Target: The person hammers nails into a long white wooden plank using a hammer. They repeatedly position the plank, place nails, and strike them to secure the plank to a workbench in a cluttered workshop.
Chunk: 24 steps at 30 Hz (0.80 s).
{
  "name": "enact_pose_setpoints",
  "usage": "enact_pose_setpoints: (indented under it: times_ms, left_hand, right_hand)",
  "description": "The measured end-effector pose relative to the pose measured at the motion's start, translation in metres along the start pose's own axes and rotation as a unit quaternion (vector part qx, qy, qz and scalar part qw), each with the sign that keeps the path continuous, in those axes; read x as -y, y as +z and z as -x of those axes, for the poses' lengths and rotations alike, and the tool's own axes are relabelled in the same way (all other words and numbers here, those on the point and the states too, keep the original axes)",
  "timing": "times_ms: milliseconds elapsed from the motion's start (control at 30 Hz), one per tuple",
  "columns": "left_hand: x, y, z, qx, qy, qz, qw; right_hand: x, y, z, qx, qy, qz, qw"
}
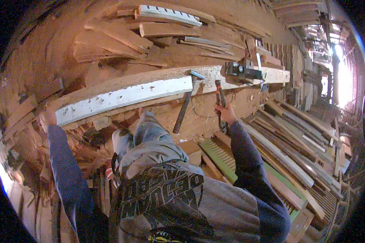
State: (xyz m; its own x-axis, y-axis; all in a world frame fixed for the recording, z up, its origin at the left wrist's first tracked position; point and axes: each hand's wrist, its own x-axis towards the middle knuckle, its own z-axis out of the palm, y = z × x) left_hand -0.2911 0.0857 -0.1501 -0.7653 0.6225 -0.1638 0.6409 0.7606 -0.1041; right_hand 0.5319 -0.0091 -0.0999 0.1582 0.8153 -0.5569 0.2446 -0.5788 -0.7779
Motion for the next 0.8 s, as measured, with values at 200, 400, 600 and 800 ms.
enact_pose_setpoints:
  times_ms: [200,400,600,800]
  left_hand:
    - [-0.001,-0.012,-0.002,0.039,0.061,-0.017,0.997]
    - [0.021,0.016,-0.040,0.082,0.044,0.067,0.993]
    - [0.014,0.014,-0.023,0.023,0.044,0.106,0.993]
    - [-0.007,-0.017,0.017,-0.045,0.017,0.130,0.990]
  right_hand:
    - [-0.070,-0.035,-0.043,0.141,0.086,0.000,0.986]
    - [-0.095,-0.057,-0.040,0.156,0.198,-0.278,0.927]
    - [-0.027,-0.040,-0.009,0.103,0.191,-0.278,0.936]
    - [0.141,0.024,0.044,0.234,0.114,-0.099,0.960]
